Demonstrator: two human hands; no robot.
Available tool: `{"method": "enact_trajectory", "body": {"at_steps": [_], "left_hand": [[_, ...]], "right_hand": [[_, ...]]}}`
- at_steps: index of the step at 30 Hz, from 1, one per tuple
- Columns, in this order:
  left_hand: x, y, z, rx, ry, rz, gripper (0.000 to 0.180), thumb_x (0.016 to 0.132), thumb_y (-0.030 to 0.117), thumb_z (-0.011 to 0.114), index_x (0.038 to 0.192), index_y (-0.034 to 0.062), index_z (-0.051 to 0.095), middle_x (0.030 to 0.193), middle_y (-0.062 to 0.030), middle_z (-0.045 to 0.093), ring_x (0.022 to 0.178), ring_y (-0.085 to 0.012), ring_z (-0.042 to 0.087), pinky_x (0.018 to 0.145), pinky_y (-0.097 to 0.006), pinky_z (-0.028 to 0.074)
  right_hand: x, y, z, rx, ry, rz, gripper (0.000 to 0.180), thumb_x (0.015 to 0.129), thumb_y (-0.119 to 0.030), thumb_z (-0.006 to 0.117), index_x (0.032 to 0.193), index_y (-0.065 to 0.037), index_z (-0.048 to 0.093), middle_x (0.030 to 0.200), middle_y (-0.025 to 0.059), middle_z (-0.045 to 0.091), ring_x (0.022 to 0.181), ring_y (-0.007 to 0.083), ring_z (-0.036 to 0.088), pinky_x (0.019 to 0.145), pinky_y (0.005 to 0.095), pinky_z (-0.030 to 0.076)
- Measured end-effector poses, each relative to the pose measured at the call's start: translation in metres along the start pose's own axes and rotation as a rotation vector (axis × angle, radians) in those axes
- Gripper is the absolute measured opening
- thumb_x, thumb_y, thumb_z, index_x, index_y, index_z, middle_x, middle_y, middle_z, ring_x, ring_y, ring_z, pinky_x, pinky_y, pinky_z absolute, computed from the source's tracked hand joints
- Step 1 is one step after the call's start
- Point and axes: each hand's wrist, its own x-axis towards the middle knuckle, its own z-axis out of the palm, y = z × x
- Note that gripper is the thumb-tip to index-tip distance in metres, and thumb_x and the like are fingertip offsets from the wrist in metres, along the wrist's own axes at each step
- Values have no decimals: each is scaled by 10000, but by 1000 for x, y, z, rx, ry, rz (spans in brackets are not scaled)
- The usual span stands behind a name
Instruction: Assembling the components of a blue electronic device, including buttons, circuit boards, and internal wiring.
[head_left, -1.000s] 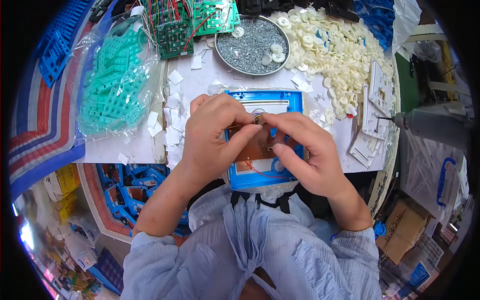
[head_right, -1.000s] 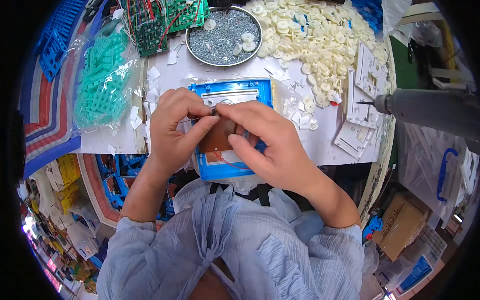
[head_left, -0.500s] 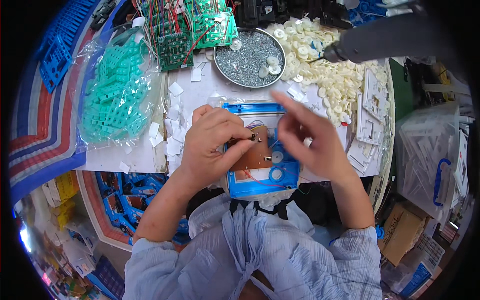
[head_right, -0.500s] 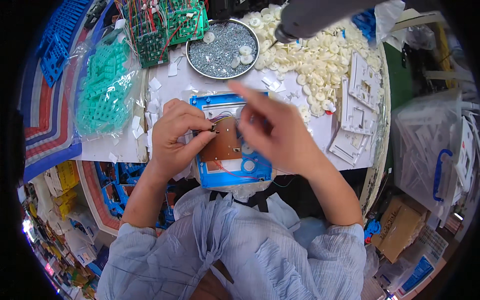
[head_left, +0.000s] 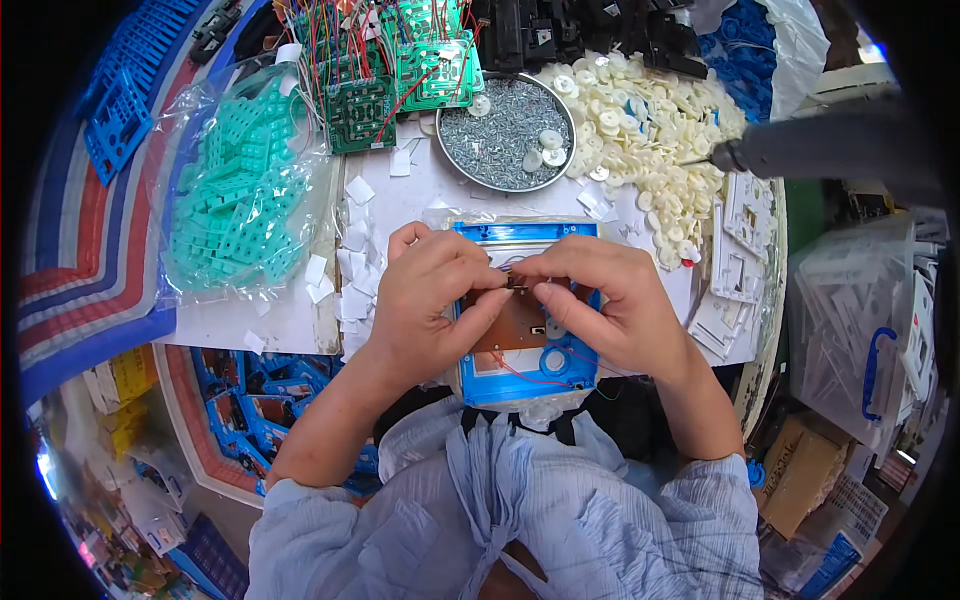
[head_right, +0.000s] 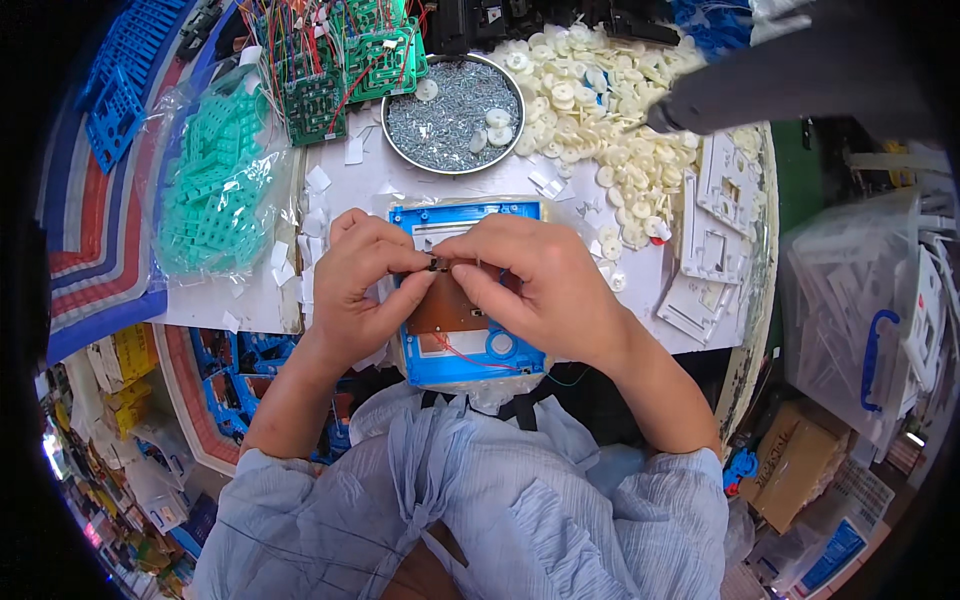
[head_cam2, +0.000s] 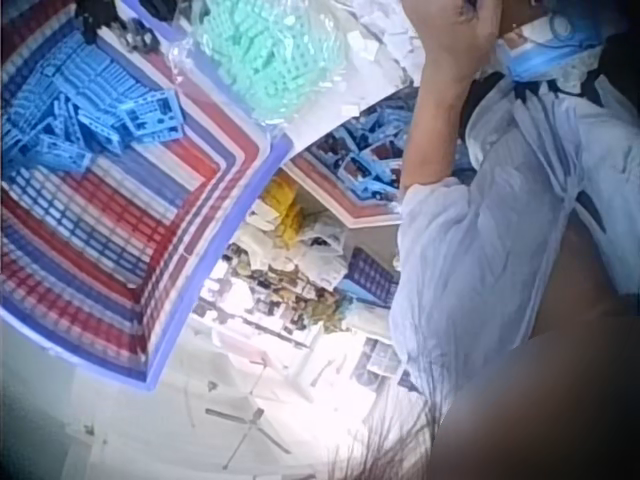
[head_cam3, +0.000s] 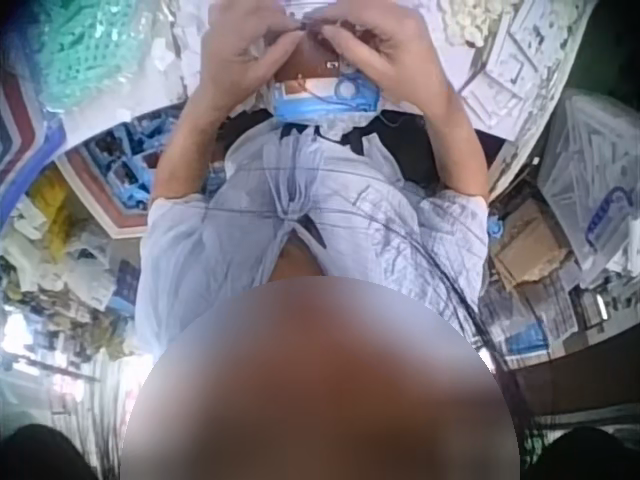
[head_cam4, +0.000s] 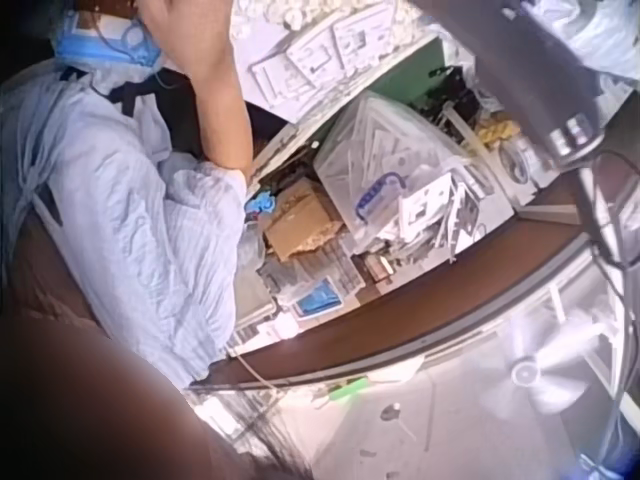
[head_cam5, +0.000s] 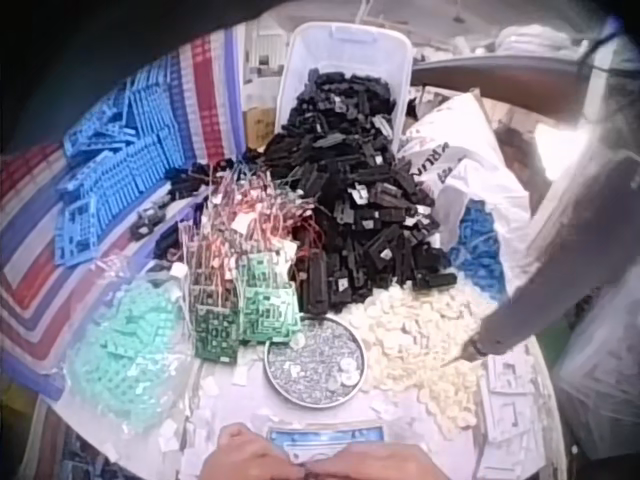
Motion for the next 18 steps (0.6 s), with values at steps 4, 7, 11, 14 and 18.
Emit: {"method": "enact_trajectory", "body": {"at_steps": [4,7,11,14,18], "left_hand": [[0,3,2,33,36,-10,134,788,35,788,878,88,705,845,-22,663,787,-188,595,855,-387,367],[-2,1,6,28,55,-15,136,793,98,790,891,132,702,878,4,651,825,-180,620,906,-431,337],[-2,1,6,61,43,22,135,795,107,792,891,138,702,895,15,661,844,-169,631,913,-443,339],[-2,2,4,77,28,31,139,796,113,795,896,139,701,902,19,664,853,-165,636,920,-450,342],[-3,2,5,82,37,31,149,793,107,797,899,137,698,904,18,664,854,-167,637,921,-449,345]], "right_hand": [[-4,-2,4,-14,34,-5,195,914,-19,691,1101,-5,748,940,149,733,797,283,706,693,348,548],[-7,6,8,-21,75,-72,195,913,-8,688,1098,-10,750,938,142,734,785,264,708,677,335,543],[-7,3,3,32,36,21,209,913,3,677,1105,-21,755,949,125,743,767,212,711,640,294,528],[-7,4,4,77,85,34,223,911,7,666,1112,-28,759,962,112,750,747,179,700,617,272,515],[-9,8,2,62,69,6,238,908,11,657,1119,-29,758,979,112,752,771,184,702,634,275,523]]}}
